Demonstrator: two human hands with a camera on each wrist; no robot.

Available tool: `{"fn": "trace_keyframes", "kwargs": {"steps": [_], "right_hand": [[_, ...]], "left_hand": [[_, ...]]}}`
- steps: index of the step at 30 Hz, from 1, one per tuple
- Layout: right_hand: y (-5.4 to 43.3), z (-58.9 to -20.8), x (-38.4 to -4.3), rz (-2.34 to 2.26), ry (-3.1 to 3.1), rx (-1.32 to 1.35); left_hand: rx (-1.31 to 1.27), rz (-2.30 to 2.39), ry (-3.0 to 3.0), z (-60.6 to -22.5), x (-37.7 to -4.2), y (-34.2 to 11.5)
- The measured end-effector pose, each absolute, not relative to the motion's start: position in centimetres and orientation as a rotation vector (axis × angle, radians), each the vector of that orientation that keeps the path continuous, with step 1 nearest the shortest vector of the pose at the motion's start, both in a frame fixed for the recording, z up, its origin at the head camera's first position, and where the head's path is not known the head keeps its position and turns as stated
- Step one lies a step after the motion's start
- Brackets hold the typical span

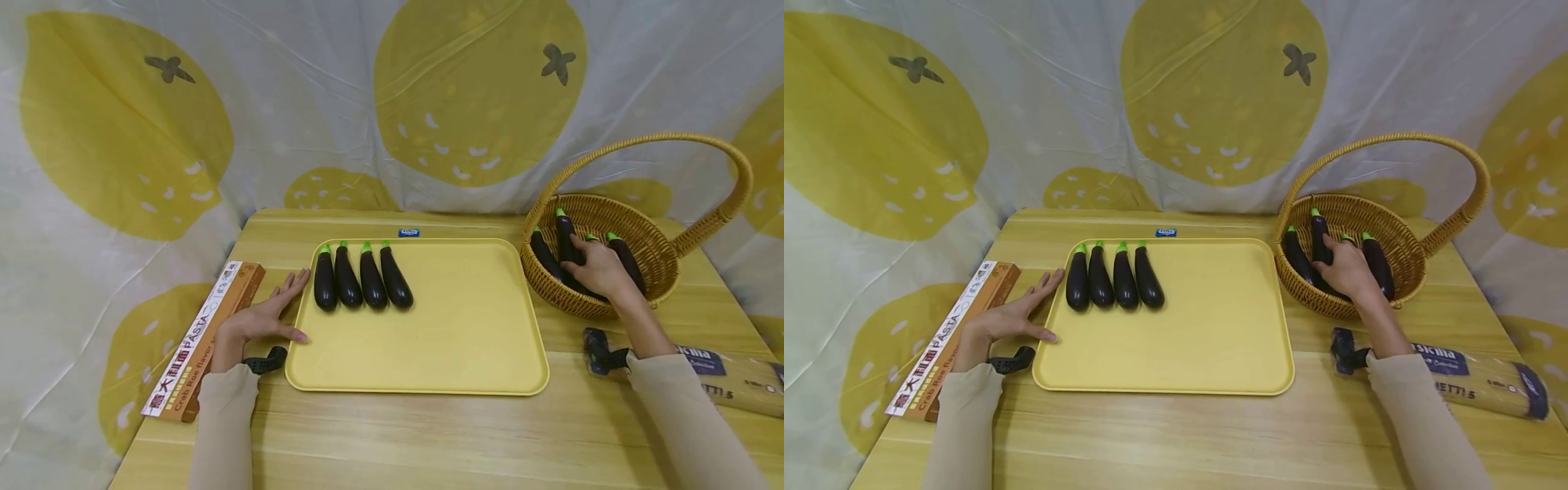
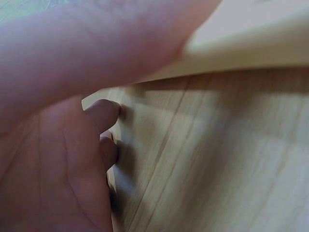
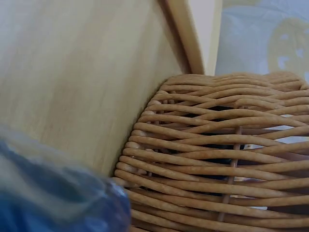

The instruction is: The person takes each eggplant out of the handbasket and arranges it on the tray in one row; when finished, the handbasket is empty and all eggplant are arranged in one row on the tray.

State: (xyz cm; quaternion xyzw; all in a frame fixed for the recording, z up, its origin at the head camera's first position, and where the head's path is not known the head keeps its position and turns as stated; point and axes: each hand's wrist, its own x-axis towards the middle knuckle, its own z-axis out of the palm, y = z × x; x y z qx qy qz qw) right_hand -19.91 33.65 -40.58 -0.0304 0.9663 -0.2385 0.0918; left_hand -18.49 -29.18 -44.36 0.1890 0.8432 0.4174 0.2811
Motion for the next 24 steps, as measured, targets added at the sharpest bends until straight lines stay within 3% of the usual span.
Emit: {"fn": "trace_keyframes", "kwargs": {"steps": [9, 24], "right_hand": [[33.5, -40.8, -20.0, -0.744, 2.912, -0.138], [35.9, -39.2, -19.3, -1.171, 2.556, -0.025]], "left_hand": [[0.507, 1.127, 2.253, -44.6, -18.6, -29.3], [0.508, 1.116, 2.26, -44.3, -18.4, -29.2]]}}
